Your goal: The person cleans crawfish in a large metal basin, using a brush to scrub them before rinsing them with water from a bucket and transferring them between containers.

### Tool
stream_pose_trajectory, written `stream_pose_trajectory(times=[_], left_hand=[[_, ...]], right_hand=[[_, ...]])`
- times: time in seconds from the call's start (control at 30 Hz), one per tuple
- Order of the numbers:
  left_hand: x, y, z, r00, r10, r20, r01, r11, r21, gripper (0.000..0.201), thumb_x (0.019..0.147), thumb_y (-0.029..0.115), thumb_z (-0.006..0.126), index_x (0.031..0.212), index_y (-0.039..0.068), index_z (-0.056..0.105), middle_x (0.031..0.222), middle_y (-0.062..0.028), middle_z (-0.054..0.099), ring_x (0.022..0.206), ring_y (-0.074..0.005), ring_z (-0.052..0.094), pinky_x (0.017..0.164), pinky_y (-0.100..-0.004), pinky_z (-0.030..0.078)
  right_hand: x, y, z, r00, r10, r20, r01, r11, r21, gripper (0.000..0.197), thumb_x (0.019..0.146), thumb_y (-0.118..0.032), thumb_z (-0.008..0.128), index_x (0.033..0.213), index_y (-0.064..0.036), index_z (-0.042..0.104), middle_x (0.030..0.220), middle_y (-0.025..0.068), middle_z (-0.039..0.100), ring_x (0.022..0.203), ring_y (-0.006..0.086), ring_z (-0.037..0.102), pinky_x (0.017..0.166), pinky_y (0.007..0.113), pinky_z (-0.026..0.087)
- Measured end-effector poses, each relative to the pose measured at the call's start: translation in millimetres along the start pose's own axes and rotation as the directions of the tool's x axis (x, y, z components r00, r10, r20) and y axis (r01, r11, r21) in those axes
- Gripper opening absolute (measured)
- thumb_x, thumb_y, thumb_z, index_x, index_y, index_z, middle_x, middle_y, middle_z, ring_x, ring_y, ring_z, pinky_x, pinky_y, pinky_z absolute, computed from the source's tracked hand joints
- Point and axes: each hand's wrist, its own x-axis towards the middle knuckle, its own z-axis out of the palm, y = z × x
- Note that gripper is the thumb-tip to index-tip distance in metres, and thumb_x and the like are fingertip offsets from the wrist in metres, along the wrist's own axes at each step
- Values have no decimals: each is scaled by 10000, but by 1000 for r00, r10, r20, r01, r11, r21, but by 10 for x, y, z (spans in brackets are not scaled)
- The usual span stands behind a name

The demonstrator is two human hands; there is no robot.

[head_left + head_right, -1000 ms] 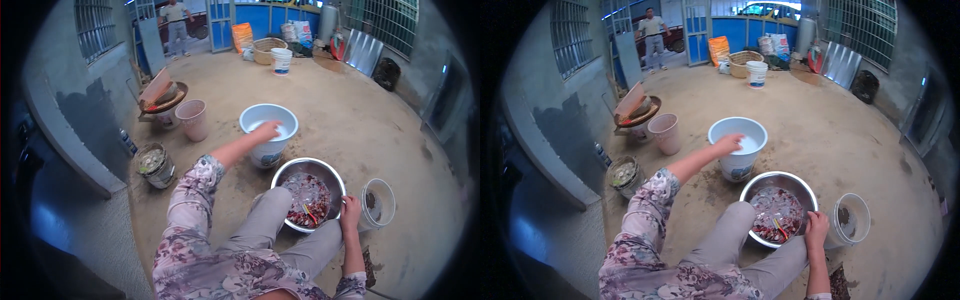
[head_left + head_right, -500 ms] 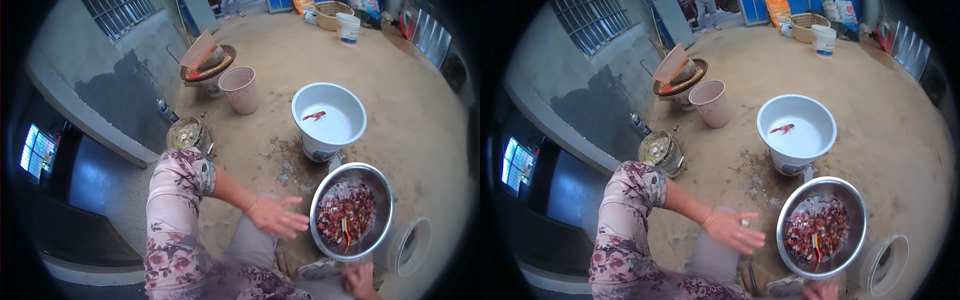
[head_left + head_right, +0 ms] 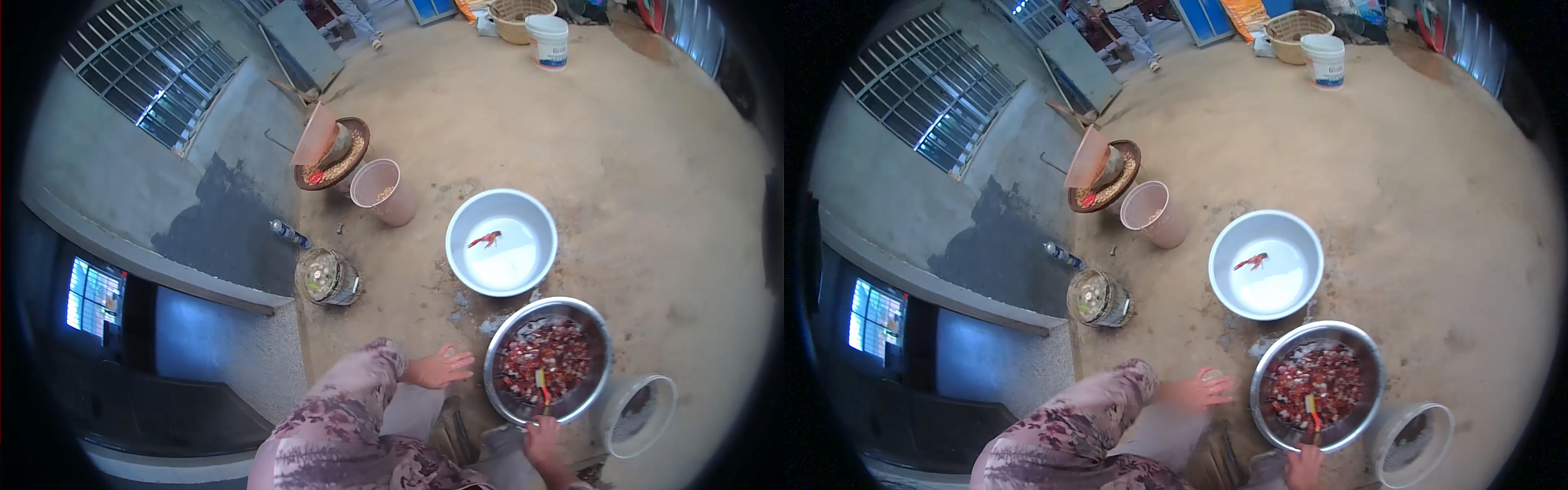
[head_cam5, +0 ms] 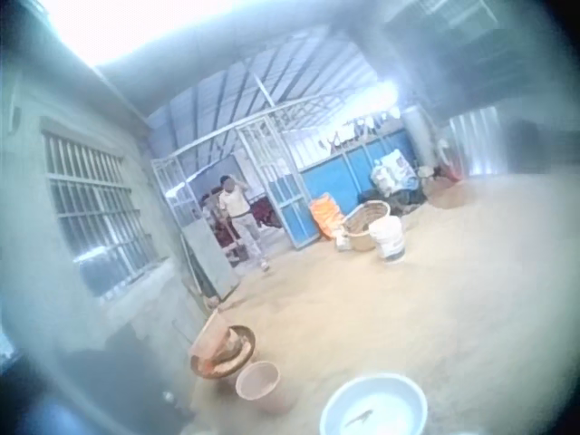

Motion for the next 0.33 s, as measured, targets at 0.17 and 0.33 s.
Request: stream_pose_trajectory(times=[0.17, 0.33], left_hand=[[-361, 1088, 246, 872, -474, -123, 490, 847, 205, 441, 766, 199, 455, 1202, 158, 398, 1286, -85, 342, 1195, -261, 309, 841, -556, 271], [-1729, 1701, -824, 423, -876, -230, 904, 426, 41, 415, 779, 254, 450, 1185, 179, 416, 1263, -57, 375, 1140, -239, 363, 844, -566, 269]], right_hand=[[-216, -473, -23, 965, 72, 254, 0, 962, -272, 220, 783, -226, 455, 885, -99, 604, 1027, 147, 464, 1019, 307, 376, 822, 479, 293], [217, -915, -678, 971, 128, 202, -100, 984, -147, 199, 668, -173, 555, 855, -141, 616, 1006, 91, 478, 980, 286, 394, 787, 454, 327]])
